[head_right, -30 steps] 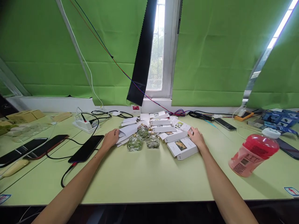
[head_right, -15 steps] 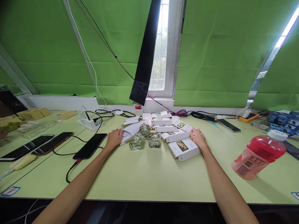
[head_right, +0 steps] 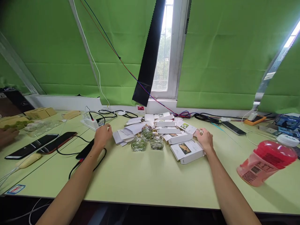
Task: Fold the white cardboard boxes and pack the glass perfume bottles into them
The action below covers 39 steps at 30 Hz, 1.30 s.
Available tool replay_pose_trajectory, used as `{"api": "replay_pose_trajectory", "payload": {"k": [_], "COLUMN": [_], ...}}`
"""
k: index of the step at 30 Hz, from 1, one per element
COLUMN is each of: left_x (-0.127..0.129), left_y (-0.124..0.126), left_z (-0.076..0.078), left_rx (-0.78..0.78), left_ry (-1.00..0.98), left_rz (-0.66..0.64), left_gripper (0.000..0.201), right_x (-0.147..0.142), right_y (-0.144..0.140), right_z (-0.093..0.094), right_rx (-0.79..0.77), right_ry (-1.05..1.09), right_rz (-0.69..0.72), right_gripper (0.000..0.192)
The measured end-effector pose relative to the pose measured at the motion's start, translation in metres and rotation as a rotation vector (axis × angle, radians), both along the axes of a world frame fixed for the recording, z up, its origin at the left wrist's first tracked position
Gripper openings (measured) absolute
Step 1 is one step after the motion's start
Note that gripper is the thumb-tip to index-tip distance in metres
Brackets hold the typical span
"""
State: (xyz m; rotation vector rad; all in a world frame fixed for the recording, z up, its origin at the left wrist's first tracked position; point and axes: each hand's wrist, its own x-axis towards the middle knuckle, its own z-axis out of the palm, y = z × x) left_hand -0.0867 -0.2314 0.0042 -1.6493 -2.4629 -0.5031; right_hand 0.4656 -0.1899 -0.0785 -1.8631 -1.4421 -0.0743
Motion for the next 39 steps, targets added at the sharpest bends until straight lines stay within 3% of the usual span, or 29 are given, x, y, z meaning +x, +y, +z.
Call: {"api": "replay_pose_trajectory", "payload": {"k": [3,6,14,21,28,30,34,39], "left_x": [-0.024,-0.036,-0.028,-0.030,-0.063,-0.075,-0.089,-0.087], "left_y": [-0.008,-0.009,-0.002,-0.012,-0.066,-0.088,-0.123,-0.121], "left_z": [0.003,-0.004,-0.017,-0.011,0.004,0.000,-0.020,-0.035], "left_rx": [-0.114,-0.216,-0.268,-0.309,-0.240,-0.174,-0.086,-0.150], "left_ry": [-0.003,-0.017,0.027,0.033,0.038,0.037,0.043,0.032], "left_rz": [0.135,0.133,0.090,0.078,-0.120,-0.246,-0.299,-0.289], "left_gripper": [0.043,0.042,0.057,0.056,0.064,0.067,0.067,0.074], "right_x": [-0.003,-0.010,-0.017,-0.022,-0.019,-0.018,-0.017,-0.016], "right_y": [-0.001,-0.003,-0.011,-0.013,-0.013,-0.012,-0.011,-0.010], "right_z": [0.007,0.012,0.018,0.022,0.019,0.018,0.016,0.015], "right_rx": [0.036,0.073,0.103,0.091,0.093,0.091,0.091,0.086], "right_ry": [0.077,0.118,0.165,0.182,0.201,0.201,0.192,0.186], "right_rz": [-0.051,-0.050,-0.042,-0.030,-0.037,-0.036,-0.031,-0.023], "right_gripper": [0.040,0.032,0.025,0.026,0.024,0.024,0.024,0.026]}}
